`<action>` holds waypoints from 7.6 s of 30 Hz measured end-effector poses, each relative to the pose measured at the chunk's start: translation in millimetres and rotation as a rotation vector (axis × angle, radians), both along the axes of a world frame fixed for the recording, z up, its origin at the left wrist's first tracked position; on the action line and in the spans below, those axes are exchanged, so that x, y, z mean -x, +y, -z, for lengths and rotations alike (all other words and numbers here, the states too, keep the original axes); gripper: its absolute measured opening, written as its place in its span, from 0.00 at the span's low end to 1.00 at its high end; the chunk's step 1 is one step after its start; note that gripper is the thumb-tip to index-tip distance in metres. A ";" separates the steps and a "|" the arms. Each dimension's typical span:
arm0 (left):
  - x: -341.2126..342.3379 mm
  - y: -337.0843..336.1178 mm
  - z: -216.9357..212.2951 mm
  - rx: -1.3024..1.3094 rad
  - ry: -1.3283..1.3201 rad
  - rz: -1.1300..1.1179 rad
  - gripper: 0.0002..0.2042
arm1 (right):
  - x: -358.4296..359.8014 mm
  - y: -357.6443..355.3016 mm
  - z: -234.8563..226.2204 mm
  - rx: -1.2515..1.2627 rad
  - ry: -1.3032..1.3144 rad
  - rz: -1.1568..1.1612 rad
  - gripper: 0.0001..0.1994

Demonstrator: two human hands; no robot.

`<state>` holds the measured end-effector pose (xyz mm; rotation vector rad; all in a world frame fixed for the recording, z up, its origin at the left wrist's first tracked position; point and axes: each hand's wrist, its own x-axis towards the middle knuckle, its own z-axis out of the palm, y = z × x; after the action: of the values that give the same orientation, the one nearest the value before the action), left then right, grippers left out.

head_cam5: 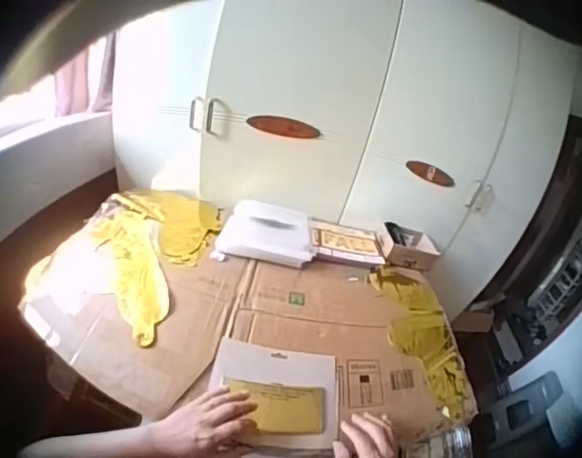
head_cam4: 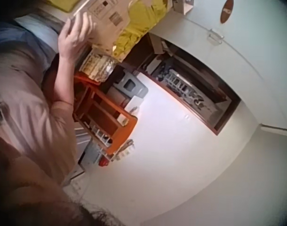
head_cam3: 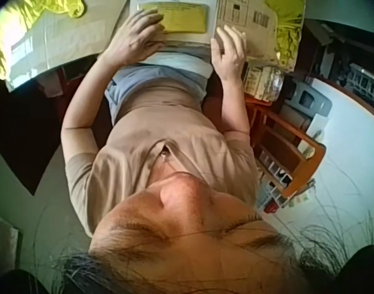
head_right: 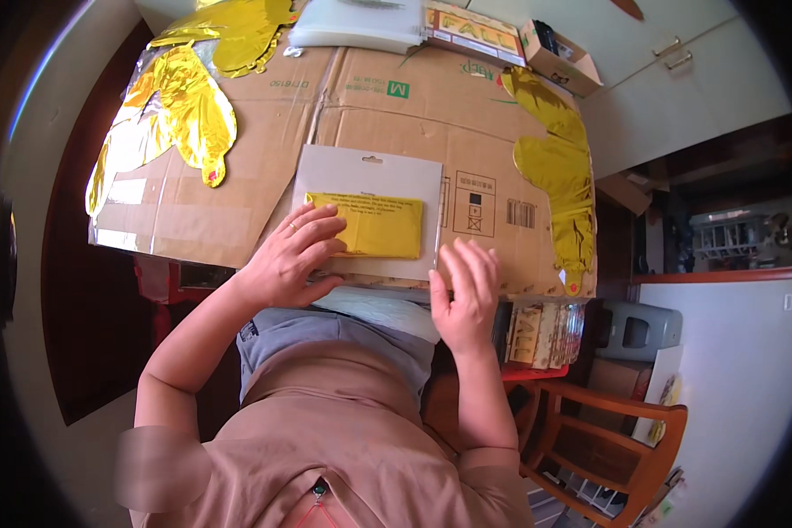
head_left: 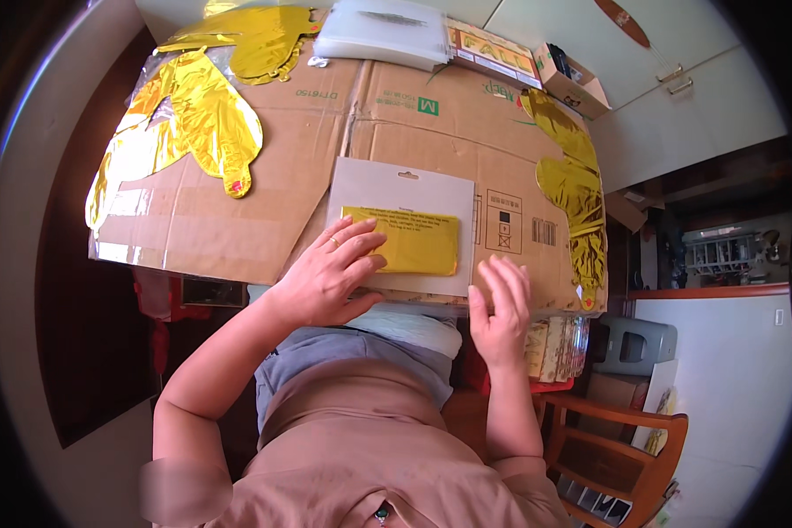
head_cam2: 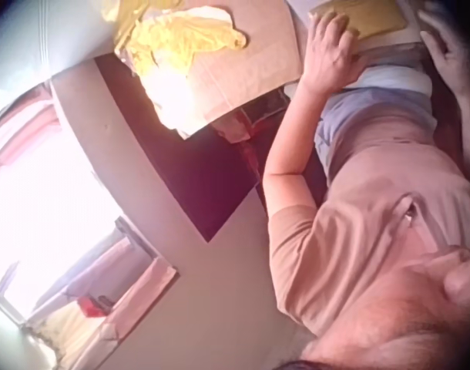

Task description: The recorder folds gold foil balloons and inserts them into plastic packaging sleeves.

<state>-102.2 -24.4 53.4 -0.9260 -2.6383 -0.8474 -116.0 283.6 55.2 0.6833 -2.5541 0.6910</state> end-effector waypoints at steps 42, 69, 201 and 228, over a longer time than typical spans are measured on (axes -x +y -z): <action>-0.6 17.8 16.2 -0.093 0.169 -0.106 0.07 | -25.9 -49.6 24.6 -0.344 -0.033 0.160 0.41; 0.5 16.2 16.2 -0.152 0.136 -0.077 0.08 | -35.0 -68.5 27.8 -0.278 0.154 -0.110 0.24; 37.1 20.5 -6.9 0.055 0.001 -0.062 0.28 | 328.3 64.7 -159.8 0.029 -0.264 0.030 0.08; 22.3 28.5 11.3 -0.008 0.313 0.040 0.09 | -35.0 -15.7 -3.3 0.009 -0.100 0.225 0.11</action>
<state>-124.6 4.1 42.1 -1.0195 -2.3540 -0.6593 -81.0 267.8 58.4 0.3575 -2.6633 0.6741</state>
